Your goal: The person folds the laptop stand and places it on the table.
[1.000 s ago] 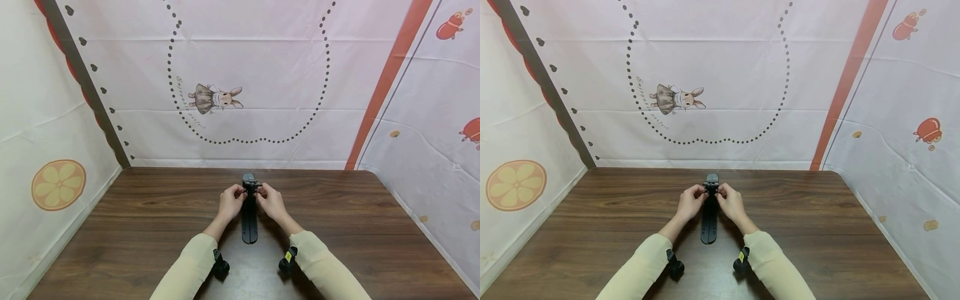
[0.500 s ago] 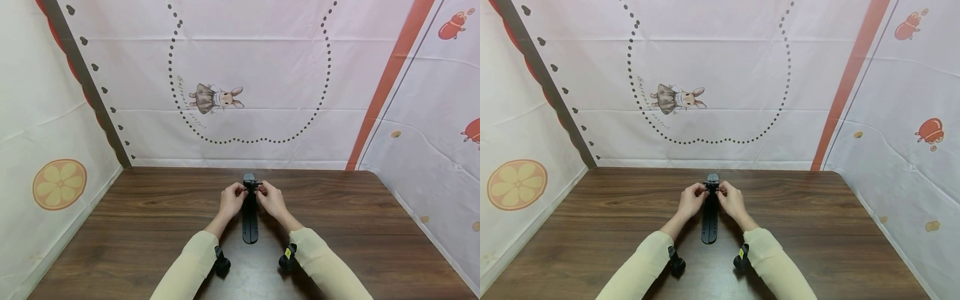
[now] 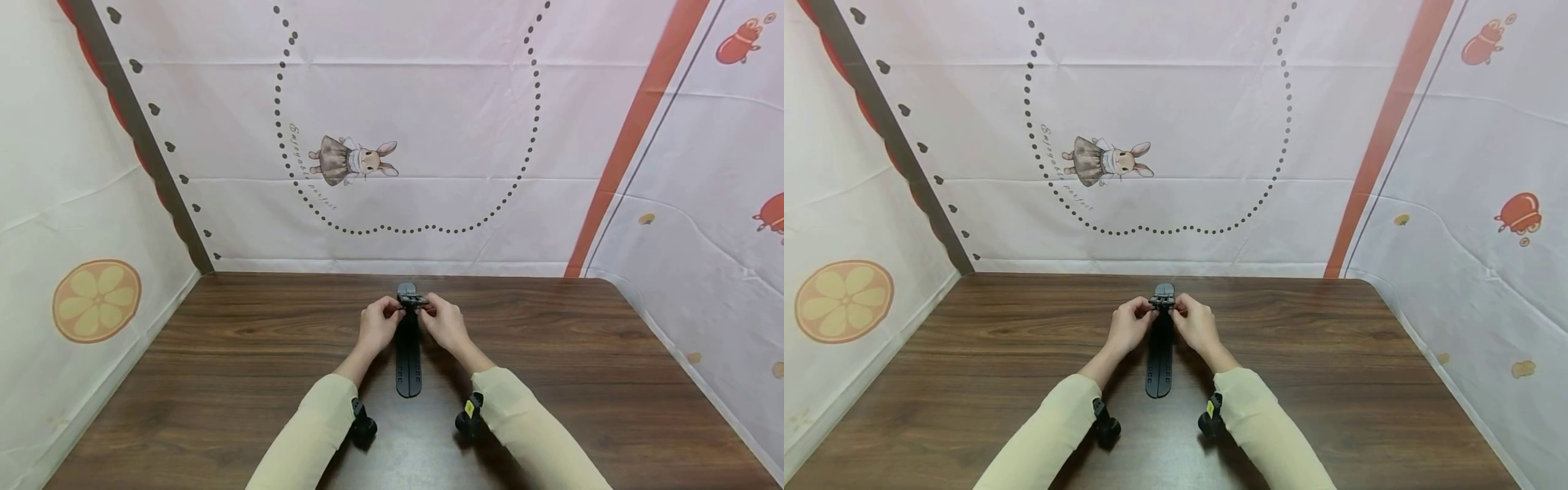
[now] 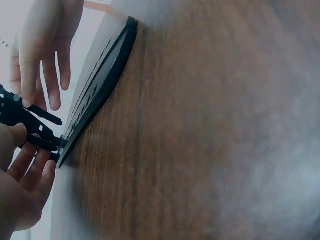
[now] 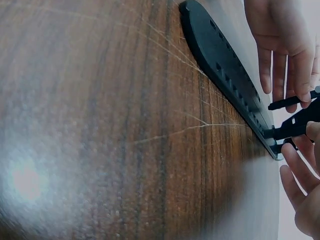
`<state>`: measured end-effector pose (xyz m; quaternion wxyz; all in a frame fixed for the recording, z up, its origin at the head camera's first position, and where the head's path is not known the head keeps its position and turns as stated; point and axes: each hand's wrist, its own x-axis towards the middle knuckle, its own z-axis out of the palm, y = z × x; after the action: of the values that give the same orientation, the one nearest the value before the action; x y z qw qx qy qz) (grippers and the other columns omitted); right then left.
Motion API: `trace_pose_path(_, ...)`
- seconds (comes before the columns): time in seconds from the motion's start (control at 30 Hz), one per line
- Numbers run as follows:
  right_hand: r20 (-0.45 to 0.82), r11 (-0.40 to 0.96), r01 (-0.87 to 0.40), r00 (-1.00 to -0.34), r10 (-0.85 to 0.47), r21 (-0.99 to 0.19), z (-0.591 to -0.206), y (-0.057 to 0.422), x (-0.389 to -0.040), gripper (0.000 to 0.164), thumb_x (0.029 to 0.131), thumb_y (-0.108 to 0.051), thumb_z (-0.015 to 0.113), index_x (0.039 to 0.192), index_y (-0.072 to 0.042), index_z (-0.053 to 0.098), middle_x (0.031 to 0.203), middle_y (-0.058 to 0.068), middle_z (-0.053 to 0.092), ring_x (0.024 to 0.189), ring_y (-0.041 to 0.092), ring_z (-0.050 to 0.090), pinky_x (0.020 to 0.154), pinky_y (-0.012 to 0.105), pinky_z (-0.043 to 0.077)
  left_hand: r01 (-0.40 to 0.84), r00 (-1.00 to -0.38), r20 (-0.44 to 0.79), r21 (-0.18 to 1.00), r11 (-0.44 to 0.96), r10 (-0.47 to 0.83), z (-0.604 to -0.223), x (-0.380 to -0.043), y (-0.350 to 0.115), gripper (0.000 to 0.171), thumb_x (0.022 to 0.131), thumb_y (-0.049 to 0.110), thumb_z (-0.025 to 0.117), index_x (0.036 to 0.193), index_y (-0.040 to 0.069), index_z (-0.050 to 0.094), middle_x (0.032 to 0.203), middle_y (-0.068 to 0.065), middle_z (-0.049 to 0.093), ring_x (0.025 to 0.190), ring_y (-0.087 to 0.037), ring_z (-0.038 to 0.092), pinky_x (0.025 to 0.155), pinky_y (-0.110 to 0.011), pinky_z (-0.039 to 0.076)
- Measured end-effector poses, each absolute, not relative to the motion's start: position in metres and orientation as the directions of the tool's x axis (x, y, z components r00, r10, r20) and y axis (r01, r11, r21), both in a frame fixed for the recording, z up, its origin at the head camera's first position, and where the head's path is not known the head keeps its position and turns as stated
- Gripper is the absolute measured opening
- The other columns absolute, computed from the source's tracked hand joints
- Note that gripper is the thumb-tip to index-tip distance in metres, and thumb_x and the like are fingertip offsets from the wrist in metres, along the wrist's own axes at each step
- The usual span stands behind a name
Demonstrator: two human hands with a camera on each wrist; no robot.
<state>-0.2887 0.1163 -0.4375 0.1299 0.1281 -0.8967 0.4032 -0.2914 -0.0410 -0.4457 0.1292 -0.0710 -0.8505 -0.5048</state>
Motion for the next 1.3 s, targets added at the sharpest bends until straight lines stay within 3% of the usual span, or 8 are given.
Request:
trace_pose_path(0.23, 0.341, 0.643, -0.336, -0.932, -0.123, -0.688, -0.438, 0.117, -0.289, 0.005, 0.086, -0.011, 0.064, 0.091, -0.01, 0.062, 0.092, 0.004, 0.07, 0.087, 0.021, 0.067, 0.069, 0.039, 0.052, 0.264, -0.953, 0.302, 0.832, 0.489, 0.0, -0.445, -0.293, -0.042, 0.004, 0.083, 0.013, 0.069, 0.085, 0.009, 0.068, 0.082, 0.0, 0.068, 0.074, -0.013, 0.06, 0.066, -0.028, 0.049)
trace_pose_path(0.43, 0.344, 0.662, -0.332, -0.932, -0.119, -0.672, -0.436, 0.118, -0.29, 0.004, 0.086, -0.014, 0.064, 0.085, -0.015, 0.06, 0.091, 0.003, 0.07, 0.087, 0.02, 0.067, 0.071, 0.039, 0.052, 0.275, -0.949, 0.315, 0.82, 0.501, 0.006, -0.444, -0.296, -0.042, 0.004, 0.082, 0.012, 0.069, 0.084, 0.009, 0.069, 0.082, 0.0, 0.069, 0.075, -0.013, 0.061, 0.067, -0.027, 0.049)
trace_pose_path(0.73, 0.347, 0.708, -0.314, -0.932, -0.103, -0.633, -0.431, 0.118, -0.293, 0.005, 0.085, -0.016, 0.066, 0.085, -0.016, 0.061, 0.079, -0.001, 0.068, 0.067, 0.013, 0.059, 0.06, 0.03, 0.045, 0.268, -0.947, 0.321, 0.819, 0.508, -0.018, -0.442, -0.299, -0.042, 0.005, 0.079, 0.013, 0.072, 0.081, 0.01, 0.068, 0.08, 0.0, 0.068, 0.074, -0.012, 0.061, 0.067, -0.027, 0.05)
trace_pose_path(1.3, 0.359, 0.742, -0.275, -0.932, -0.05, -0.612, -0.424, 0.113, -0.293, 0.008, 0.08, -0.01, 0.068, 0.087, -0.012, 0.063, 0.082, 0.003, 0.069, 0.075, 0.019, 0.063, 0.067, 0.037, 0.049, 0.226, -0.947, 0.311, 0.827, 0.514, -0.084, -0.436, -0.301, -0.042, 0.013, 0.075, 0.015, 0.077, 0.082, 0.012, 0.066, 0.081, -0.001, 0.069, 0.078, -0.016, 0.064, 0.069, -0.031, 0.051)
